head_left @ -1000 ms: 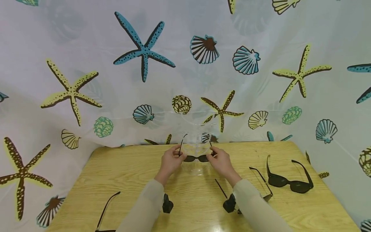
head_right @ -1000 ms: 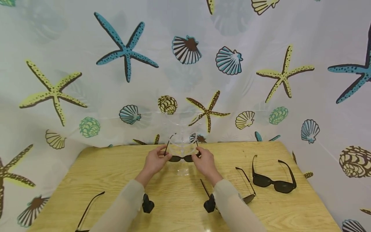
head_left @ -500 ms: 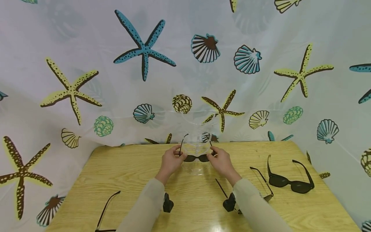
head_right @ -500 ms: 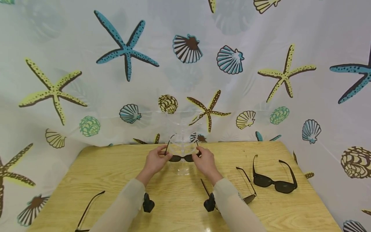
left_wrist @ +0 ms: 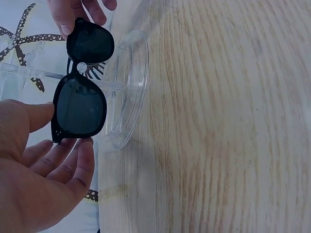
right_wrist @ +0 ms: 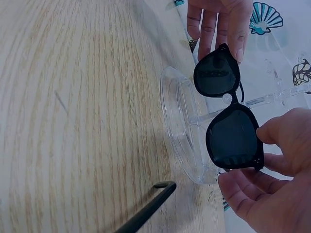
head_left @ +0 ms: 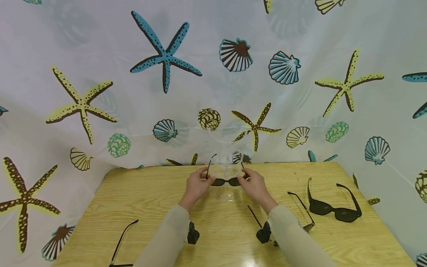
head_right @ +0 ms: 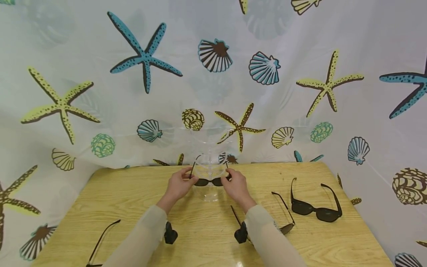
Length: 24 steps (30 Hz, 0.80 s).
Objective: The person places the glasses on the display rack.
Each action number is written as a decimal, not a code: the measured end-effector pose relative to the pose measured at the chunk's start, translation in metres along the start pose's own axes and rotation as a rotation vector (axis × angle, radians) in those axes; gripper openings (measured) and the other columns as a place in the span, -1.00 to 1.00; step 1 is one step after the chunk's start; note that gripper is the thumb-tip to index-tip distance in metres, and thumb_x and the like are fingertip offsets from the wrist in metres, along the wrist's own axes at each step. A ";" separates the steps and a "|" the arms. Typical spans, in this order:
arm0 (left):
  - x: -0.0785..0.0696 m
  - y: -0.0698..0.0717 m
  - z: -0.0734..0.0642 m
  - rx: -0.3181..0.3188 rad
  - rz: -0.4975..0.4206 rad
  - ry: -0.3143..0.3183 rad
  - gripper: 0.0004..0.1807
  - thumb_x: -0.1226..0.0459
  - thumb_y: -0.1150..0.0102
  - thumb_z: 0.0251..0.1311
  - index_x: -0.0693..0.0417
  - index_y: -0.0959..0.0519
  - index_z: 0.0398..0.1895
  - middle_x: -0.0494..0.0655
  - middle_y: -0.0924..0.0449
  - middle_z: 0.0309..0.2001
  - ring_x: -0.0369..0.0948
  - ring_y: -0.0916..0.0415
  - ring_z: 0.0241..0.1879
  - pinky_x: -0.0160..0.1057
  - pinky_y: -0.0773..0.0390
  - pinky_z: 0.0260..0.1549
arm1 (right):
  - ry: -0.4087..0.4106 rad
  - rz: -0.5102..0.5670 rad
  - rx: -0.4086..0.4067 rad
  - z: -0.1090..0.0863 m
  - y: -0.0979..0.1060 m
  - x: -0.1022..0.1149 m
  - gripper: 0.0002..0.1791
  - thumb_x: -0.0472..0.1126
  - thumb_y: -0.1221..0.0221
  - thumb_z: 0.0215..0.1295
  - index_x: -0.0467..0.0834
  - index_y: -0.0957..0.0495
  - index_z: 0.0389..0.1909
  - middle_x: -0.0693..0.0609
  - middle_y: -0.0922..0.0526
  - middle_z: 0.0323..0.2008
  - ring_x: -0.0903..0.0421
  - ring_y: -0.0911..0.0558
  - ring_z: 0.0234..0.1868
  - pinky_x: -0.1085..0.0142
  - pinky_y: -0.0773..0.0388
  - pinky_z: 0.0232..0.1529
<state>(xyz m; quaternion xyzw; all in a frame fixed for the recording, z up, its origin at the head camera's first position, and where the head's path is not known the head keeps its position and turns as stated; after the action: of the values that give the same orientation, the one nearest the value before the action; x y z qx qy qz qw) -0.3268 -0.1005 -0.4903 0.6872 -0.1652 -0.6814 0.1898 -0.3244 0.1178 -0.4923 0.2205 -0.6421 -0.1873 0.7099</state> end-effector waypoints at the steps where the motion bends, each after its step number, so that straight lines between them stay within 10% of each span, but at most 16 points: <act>1: 0.000 0.000 0.000 0.000 0.001 -0.001 -0.39 0.22 -0.28 0.48 0.18 -0.42 0.52 0.20 -0.72 0.14 0.11 -0.70 0.14 0.03 -0.72 0.00 | 0.002 -0.002 -0.001 0.000 0.000 0.000 -0.47 -0.18 -0.15 0.56 -0.31 -0.46 0.45 -0.31 -0.65 0.19 -0.09 -0.72 -0.08 0.13 -0.66 -0.21; 24: 0.006 0.032 -0.018 0.031 0.108 -0.053 -0.36 0.13 -0.23 0.50 0.12 -0.38 0.56 0.29 -0.65 0.20 0.17 -0.69 0.13 0.10 -0.72 0.01 | 0.033 -0.053 -0.040 -0.013 0.010 0.005 -0.46 -0.17 -0.18 0.56 -0.30 -0.45 0.45 -0.36 -0.59 0.15 -0.15 -0.69 -0.05 -0.03 -0.67 -0.09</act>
<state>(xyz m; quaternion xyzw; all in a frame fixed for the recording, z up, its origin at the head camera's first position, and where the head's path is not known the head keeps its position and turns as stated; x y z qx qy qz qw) -0.3076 -0.1306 -0.4800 0.6618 -0.2174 -0.6857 0.2112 -0.3106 0.1244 -0.4841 0.2262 -0.6203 -0.2150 0.7196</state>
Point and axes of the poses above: each hand's wrist, its own z-axis towards the middle knuckle, its own y-axis out of the back of the hand, x = y × z, the point moved 2 cm from there along z, towards the middle knuckle
